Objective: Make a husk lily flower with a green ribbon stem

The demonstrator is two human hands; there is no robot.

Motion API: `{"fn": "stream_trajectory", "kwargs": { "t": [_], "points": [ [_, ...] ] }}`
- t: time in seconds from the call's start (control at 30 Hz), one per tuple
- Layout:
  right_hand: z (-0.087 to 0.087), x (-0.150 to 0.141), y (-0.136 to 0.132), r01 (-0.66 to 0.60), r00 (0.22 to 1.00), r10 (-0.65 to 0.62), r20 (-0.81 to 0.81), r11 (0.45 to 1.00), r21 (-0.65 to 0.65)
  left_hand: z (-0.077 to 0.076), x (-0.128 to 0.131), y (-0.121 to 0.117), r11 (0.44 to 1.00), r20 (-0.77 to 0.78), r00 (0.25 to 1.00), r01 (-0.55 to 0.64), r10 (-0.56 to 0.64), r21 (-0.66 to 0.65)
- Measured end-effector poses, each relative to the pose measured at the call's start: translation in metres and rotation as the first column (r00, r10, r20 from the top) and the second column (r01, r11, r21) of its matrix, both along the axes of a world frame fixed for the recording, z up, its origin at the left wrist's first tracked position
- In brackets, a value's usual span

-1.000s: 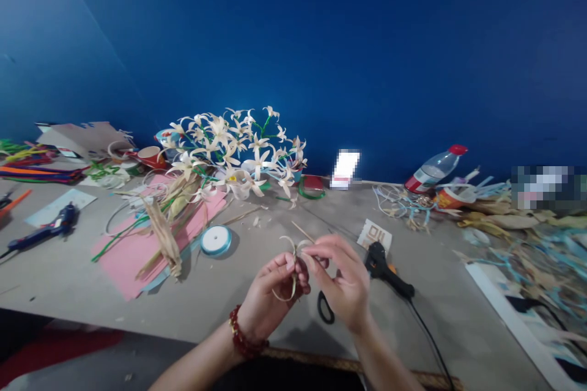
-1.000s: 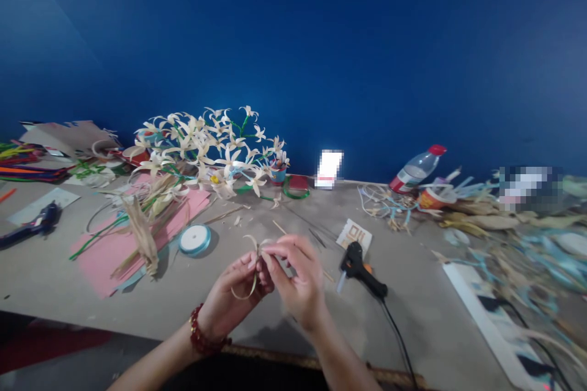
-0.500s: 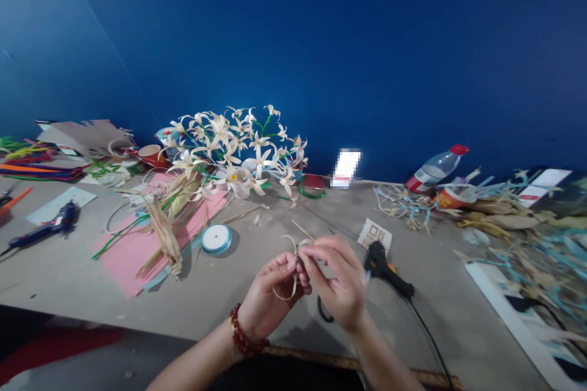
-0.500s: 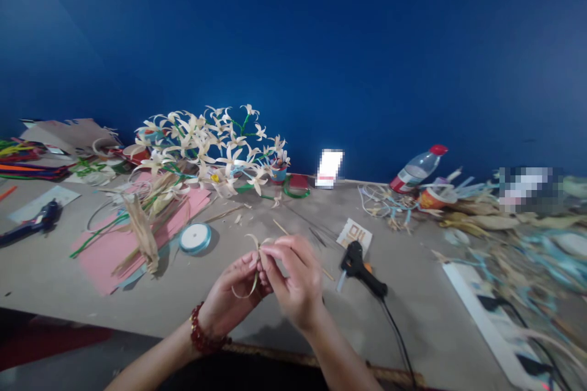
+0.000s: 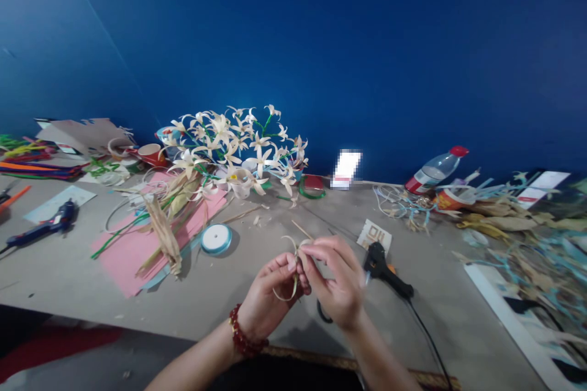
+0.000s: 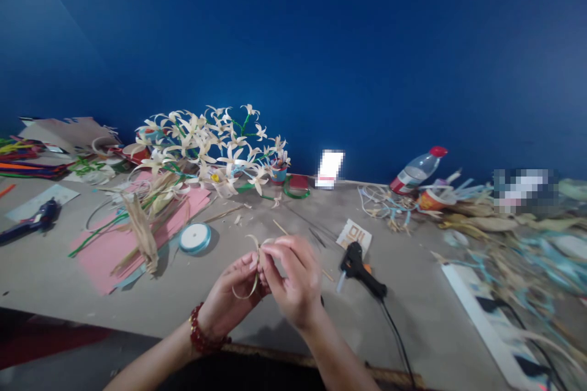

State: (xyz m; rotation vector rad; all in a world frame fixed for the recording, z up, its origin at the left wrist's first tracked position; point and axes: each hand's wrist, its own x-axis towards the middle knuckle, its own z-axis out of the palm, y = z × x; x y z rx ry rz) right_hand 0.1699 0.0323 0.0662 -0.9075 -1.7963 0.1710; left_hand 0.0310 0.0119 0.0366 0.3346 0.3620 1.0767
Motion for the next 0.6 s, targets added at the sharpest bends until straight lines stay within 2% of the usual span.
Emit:
{"fn": "stream_trajectory", "kwargs": {
  "t": [0.4, 0.5, 0.6],
  "points": [
    [-0.0027, 0.0011, -0.0003, 0.001, 1.0, -0.001, 0.019, 1.0, 0.021, 0.0015, -0.0011, -0.0007, 1.0, -0.016, 1.0, -0.014, 0.014, -0.014],
    [-0.0058, 0.0028, -0.0033, 0.025, 1.0, -0.024, -0.02, 0.999, 0.036, -0.0011, -0.0004, -0.0014, 0.998, -0.055, 0.997, -0.044, 0.045, 0.034],
    [-0.0075, 0.0026, -0.0079, 0.018, 0.996, -0.014, -0.088, 0.999, 0.045, -0.0026, -0.0002, -0.0021, 0.986, -0.141, 0.98, -0.121, 0.137, 0.118]
  ]
}}
